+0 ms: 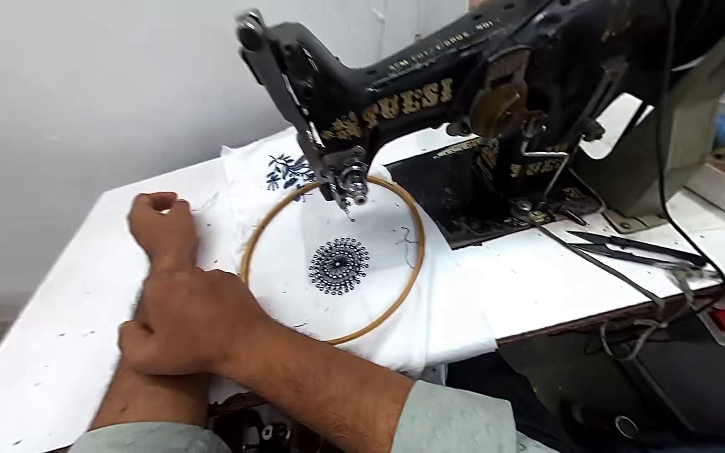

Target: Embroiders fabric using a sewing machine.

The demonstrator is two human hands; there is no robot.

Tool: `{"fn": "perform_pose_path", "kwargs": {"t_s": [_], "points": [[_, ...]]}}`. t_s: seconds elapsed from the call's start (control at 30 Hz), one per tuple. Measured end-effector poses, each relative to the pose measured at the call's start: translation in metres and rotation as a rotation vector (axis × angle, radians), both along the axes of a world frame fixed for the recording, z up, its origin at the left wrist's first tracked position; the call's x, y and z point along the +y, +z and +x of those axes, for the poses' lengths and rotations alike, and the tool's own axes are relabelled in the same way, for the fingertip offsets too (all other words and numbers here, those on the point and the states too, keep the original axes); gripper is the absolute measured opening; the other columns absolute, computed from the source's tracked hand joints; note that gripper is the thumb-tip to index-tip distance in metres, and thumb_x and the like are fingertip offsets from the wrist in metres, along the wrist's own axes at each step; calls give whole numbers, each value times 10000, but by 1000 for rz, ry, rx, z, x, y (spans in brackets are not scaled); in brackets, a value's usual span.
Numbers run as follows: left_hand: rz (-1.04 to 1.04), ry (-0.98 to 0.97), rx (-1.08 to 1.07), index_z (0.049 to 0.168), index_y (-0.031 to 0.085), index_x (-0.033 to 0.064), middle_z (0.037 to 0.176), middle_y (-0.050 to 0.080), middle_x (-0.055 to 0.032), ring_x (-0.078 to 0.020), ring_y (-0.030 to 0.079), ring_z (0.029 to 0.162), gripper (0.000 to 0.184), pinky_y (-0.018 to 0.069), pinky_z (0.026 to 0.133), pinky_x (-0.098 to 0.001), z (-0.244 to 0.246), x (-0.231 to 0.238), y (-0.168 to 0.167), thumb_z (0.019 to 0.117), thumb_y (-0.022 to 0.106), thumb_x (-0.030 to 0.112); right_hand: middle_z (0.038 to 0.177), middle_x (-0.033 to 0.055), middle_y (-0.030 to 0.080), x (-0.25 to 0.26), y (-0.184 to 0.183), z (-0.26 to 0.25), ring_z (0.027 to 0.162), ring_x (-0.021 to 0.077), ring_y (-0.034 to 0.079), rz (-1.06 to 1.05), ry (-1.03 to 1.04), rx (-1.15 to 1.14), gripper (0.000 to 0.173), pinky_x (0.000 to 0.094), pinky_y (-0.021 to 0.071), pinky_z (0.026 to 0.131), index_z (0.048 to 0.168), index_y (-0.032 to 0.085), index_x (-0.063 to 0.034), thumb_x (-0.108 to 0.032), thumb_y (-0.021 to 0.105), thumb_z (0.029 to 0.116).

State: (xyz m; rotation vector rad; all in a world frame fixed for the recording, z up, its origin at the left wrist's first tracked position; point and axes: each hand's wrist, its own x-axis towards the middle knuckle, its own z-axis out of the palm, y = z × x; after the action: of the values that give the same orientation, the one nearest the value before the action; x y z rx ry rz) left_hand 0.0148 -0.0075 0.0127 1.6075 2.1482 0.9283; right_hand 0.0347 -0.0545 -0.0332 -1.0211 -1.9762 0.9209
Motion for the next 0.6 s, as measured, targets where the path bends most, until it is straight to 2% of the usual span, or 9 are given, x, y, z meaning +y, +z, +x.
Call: {"fn": "perform_pose_path", "kwargs": {"t_s": [0.03,0.07,0.17,0.2,0.27,0.33,0.43,0.5,0.6], "points": [[-19,13,0,1429,416,-135,1429,476,-351,-422,518,1287,412,397,1091,-534,8,-8,8,1042,439,6,885,112,674,2,-4,-5,869,279,684,54,-16,1,269,503,548,680,904,688,-39,-284,610,981],[-49,18,1,1427,417,-142,1431,477,-355,-421,516,1300,409,398,1097,-520,17,-18,17,1043,440,-1,950,124,672,3,-9,-10,946,289,671,117,-30,15,278,499,558,752,941,704,-31,-298,631,959],[-102,8,-10,1409,414,-176,1430,470,-382,-438,498,1335,394,386,1116,-505,39,-42,47,1043,437,-31,1162,177,621,7,-15,-16,1148,334,590,211,-49,38,390,485,528,927,1109,702,-1,-339,695,915],[-99,3,-11,1407,414,-175,1428,472,-384,-442,496,1340,391,384,1120,-507,39,-44,50,1046,435,-28,1215,194,611,6,-15,-16,1180,347,581,202,-46,36,435,490,524,948,1158,690,11,-346,706,910],[-77,-5,-11,1407,424,-172,1422,483,-384,-451,490,1353,387,377,1132,-515,34,-46,52,1054,438,-12,1240,207,602,5,-15,-15,1166,352,593,187,-50,56,452,499,538,925,1165,676,27,-336,714,898],[-67,-18,-8,1404,435,-171,1418,489,-386,-464,489,1358,384,375,1136,-524,28,-46,55,1056,441,-7,1163,184,611,4,-14,-15,1067,319,640,175,-64,67,398,489,572,845,1106,674,19,-321,712,903],[-63,-18,-14,1381,454,-174,1388,510,-386,-465,508,1334,365,394,1117,-522,23,-47,62,1055,440,-10,898,111,647,3,-17,-15,801,250,673,196,-82,71,257,452,562,654,953,673,-27,-284,659,949],[-70,-18,-18,1364,471,-176,1370,526,-381,-459,521,1318,352,401,1110,-507,29,-57,74,1048,443,-24,703,56,620,3,-18,-15,652,203,645,232,-56,80,269,425,522,554,798,658,-65,-264,628,976],[-49,-41,-29,1348,490,-178,1356,531,-387,-471,532,1300,344,411,1099,-524,11,-41,64,1041,464,-26,676,44,612,-6,-9,-2,650,189,638,289,77,17,277,413,504,568,792,670,-58,-226,601,1001]]}}
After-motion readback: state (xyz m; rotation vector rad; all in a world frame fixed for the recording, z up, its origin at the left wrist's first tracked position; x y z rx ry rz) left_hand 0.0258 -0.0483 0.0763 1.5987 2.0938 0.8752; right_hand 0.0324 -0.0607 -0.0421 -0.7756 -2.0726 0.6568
